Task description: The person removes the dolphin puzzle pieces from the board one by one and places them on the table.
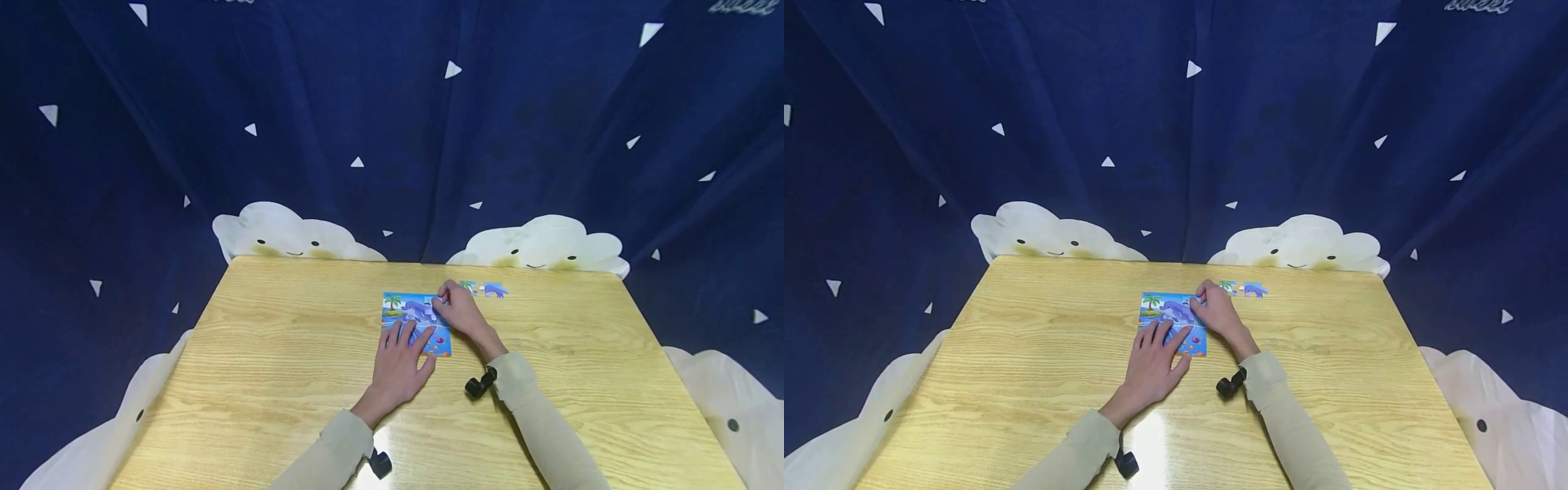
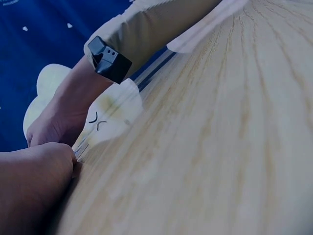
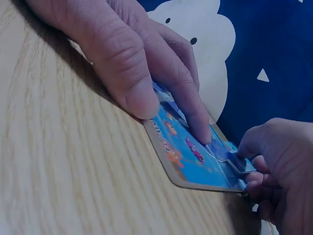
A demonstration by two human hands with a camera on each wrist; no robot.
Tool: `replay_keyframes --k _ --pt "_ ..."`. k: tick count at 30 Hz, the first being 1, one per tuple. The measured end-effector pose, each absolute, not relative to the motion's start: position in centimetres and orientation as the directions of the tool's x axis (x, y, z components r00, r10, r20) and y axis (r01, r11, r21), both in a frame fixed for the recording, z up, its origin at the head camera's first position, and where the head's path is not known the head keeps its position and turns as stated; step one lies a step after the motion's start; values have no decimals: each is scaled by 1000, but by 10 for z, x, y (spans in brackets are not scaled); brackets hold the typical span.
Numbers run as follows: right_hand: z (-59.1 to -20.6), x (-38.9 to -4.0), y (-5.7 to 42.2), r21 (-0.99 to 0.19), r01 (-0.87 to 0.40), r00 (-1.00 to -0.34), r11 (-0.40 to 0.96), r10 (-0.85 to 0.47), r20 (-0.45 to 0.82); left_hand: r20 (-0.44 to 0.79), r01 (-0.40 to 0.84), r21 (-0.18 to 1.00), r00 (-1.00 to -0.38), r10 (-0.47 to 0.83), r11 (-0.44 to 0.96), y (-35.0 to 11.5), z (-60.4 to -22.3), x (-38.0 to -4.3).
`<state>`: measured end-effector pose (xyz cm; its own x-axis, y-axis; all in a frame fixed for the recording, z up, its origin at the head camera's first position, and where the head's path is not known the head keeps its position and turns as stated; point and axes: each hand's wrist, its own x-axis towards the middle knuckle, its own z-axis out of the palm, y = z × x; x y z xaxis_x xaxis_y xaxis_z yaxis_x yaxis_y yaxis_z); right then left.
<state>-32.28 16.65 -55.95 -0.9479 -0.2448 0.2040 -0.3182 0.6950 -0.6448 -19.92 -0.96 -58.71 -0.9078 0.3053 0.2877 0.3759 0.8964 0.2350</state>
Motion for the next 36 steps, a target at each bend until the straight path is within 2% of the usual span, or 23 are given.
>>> replay_keyframes --k 5,16,22,28,36 --pt "-561 -321 171 -671 -348 -936 655 -282 211 295 377 241 -906 303 894 -10 -588 -200" --pt "-555 -315 184 -672 -455 -863 584 -476 170 312 391 235 -897 312 890 -10 -589 -199" --pt "-558 -317 188 -676 -478 -844 561 -507 176 312 392 241 -898 312 888 -10 -589 -199" --pt "-562 -315 194 -620 -554 -807 556 -542 235 310 393 243 -898 313 887 -10 -589 -200" --pt "-570 -313 191 -623 -553 -815 553 -514 267 304 392 234 -899 316 890 -11 -588 -199"
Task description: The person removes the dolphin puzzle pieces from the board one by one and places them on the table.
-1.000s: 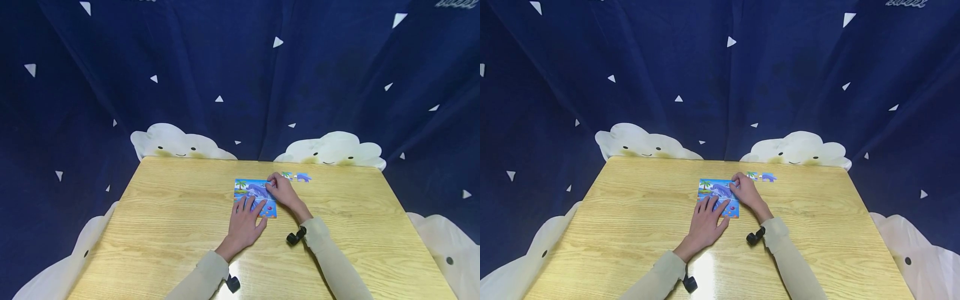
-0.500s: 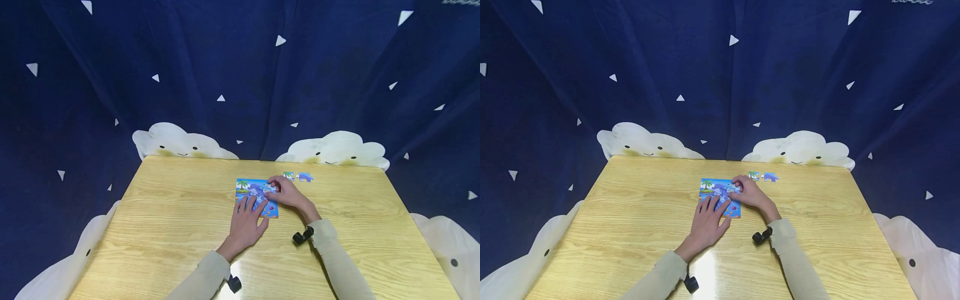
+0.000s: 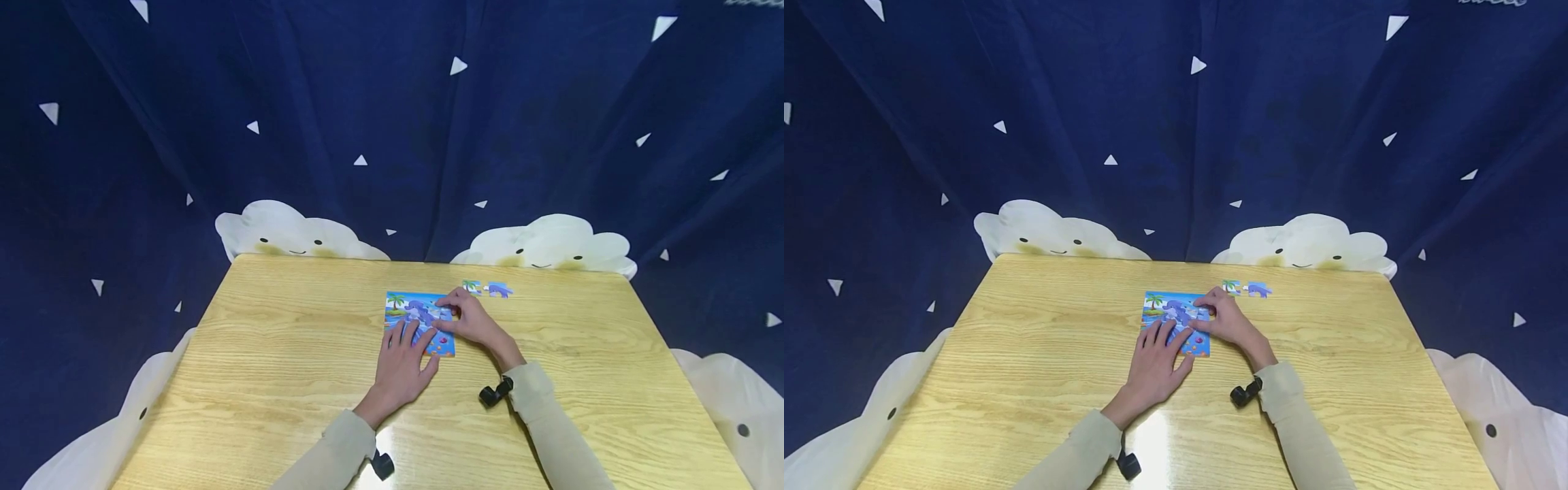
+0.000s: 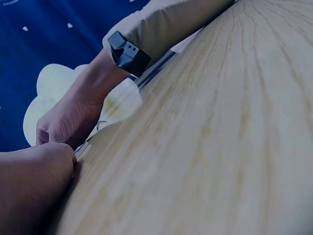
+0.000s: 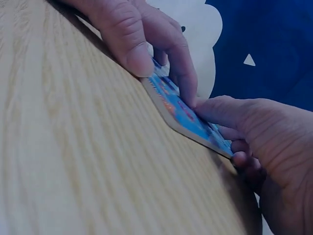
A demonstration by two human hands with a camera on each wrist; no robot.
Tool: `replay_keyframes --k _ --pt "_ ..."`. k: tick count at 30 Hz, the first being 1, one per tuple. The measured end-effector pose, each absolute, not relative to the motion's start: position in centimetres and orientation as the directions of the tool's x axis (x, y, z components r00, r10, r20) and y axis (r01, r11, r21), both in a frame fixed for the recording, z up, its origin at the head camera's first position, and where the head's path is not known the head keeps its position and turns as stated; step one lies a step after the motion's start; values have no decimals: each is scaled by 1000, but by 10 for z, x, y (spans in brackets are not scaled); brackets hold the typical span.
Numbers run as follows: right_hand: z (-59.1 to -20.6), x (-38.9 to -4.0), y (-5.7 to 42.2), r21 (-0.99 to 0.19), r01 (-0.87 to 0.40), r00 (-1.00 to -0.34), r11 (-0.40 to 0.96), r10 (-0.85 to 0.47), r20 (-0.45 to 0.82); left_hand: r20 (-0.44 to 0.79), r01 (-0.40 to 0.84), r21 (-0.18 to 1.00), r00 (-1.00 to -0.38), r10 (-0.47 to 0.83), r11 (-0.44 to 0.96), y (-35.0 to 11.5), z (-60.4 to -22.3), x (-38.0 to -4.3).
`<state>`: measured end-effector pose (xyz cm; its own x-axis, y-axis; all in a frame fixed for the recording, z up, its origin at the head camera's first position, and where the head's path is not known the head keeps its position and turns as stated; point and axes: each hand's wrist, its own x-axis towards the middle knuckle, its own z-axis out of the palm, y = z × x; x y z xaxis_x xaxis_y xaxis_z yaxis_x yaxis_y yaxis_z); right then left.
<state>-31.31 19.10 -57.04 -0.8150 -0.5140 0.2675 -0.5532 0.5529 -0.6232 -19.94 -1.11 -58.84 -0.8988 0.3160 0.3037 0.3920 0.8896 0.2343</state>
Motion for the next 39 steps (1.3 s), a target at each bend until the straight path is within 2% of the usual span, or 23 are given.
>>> replay_keyframes --k 16,29,39 --pt "-575 -314 190 -591 -614 -787 522 -459 412 274 374 243 -912 306 895 -9 -587 -198" --pt "-573 -314 192 -606 -607 -790 514 -471 392 326 404 259 -892 314 878 -11 -591 -200" --pt "-564 -311 195 -620 -542 -824 567 -506 256 320 402 261 -894 314 878 -11 -589 -200"
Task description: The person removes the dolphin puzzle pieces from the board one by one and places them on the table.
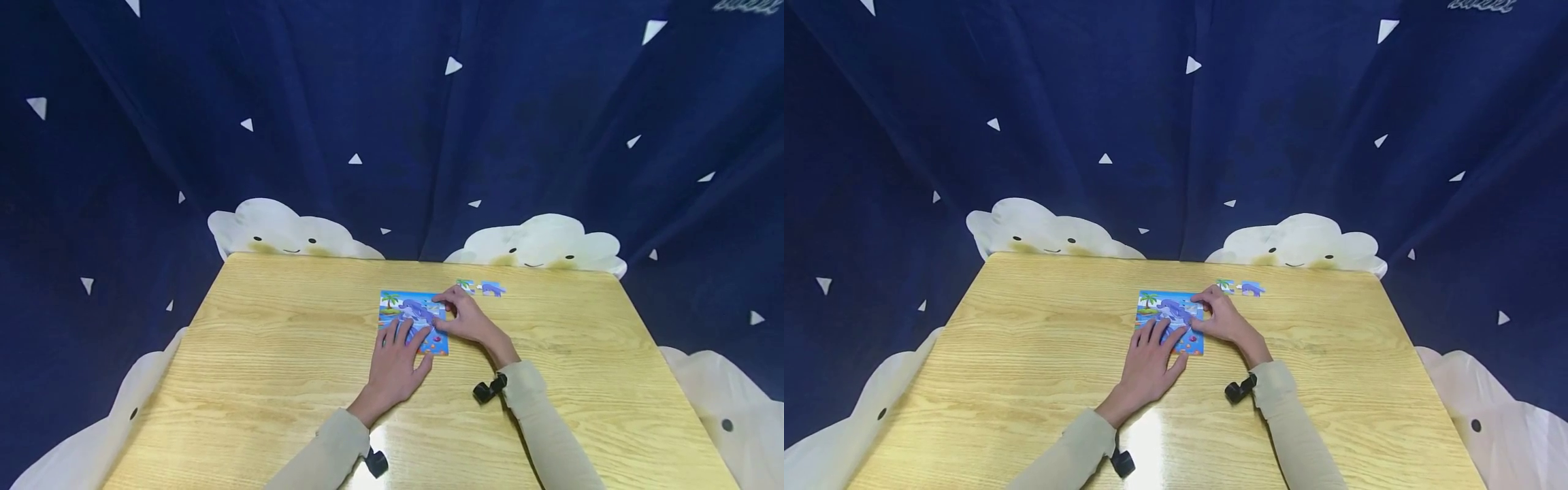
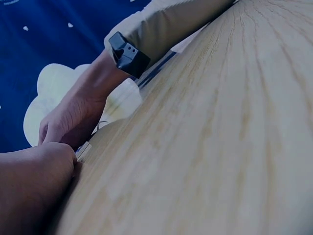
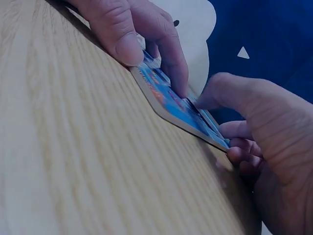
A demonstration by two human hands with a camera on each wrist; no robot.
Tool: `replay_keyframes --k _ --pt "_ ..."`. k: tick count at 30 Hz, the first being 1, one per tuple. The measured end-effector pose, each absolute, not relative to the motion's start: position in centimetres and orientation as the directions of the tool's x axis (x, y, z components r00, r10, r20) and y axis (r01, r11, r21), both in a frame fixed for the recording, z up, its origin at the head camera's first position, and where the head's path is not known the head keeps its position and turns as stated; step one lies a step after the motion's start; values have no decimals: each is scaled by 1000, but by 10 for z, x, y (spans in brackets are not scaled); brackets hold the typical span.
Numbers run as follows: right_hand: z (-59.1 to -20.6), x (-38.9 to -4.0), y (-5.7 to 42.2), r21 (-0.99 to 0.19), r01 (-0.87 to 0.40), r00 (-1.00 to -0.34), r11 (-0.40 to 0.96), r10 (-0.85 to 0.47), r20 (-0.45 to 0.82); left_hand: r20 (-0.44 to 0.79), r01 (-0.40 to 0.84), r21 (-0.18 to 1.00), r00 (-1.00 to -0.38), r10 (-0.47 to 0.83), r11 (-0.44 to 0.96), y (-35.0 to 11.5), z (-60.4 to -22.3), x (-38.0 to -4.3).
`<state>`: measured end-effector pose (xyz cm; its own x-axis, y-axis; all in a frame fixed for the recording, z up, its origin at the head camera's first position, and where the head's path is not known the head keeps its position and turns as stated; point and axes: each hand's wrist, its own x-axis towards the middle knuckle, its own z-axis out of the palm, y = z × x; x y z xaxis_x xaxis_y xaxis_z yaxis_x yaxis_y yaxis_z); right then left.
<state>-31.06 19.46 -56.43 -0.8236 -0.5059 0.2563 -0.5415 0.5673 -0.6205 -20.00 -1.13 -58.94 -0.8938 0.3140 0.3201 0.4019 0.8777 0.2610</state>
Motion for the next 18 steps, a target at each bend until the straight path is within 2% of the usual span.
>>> replay_keyframes --k 6,18 --pt "-565 -312 197 -628 -536 -819 564 -527 226 307 398 253 -898 317 882 -11 -589 -200" --pt "-574 -311 192 -584 -546 -828 600 -491 271 307 393 252 -899 312 884 -10 -588 -199"
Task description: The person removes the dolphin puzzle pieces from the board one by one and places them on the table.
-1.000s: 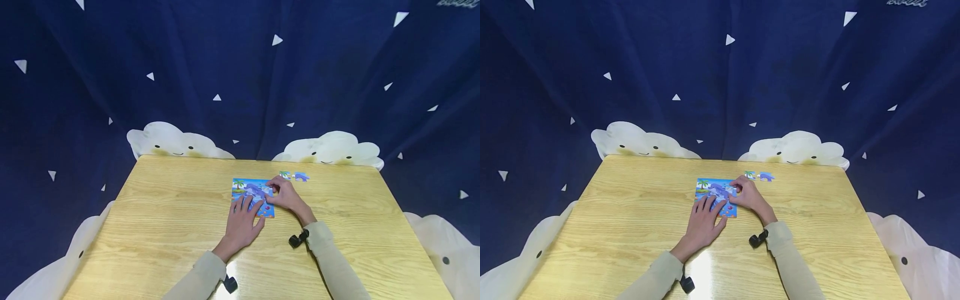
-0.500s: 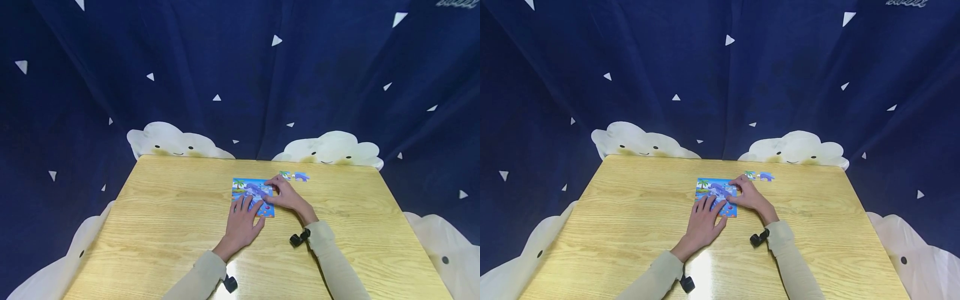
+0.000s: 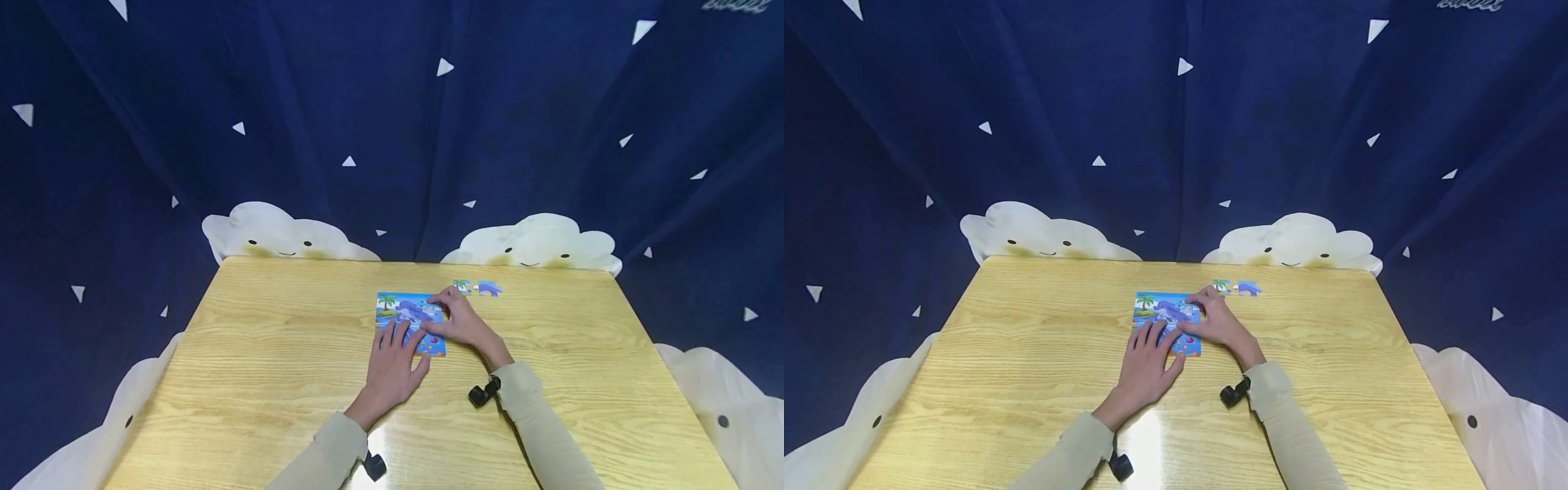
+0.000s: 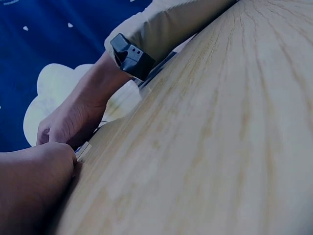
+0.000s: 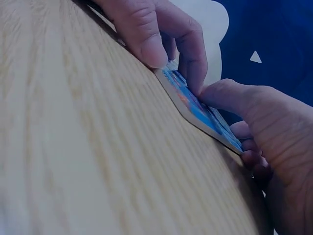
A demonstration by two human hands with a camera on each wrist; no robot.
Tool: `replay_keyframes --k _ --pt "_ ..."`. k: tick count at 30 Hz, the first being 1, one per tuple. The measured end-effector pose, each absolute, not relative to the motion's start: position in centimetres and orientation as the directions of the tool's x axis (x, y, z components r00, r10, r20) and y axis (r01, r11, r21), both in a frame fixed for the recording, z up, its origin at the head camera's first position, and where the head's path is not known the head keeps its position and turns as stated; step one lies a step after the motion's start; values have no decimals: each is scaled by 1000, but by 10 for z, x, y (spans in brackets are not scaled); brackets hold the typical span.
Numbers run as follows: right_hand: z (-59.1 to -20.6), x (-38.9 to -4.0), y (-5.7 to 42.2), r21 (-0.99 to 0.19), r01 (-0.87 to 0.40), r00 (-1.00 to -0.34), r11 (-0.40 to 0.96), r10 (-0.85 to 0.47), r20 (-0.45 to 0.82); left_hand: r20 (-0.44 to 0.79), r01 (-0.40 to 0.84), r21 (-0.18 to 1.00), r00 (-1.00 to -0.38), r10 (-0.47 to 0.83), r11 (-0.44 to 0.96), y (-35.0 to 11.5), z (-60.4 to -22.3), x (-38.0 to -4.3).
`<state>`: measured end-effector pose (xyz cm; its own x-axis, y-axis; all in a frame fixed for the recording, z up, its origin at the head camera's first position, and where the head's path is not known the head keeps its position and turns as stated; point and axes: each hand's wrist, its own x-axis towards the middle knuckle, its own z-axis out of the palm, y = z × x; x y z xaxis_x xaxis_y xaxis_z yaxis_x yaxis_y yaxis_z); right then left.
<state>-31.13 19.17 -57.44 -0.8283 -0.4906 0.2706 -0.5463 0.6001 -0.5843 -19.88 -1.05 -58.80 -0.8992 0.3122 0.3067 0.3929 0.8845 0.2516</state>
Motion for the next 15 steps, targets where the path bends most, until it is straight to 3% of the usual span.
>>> replay_keyframes --k 15 --pt "-568 -312 188 -636 -485 -855 600 -479 199 306 392 260 -900 310 882 -11 -588 -200"
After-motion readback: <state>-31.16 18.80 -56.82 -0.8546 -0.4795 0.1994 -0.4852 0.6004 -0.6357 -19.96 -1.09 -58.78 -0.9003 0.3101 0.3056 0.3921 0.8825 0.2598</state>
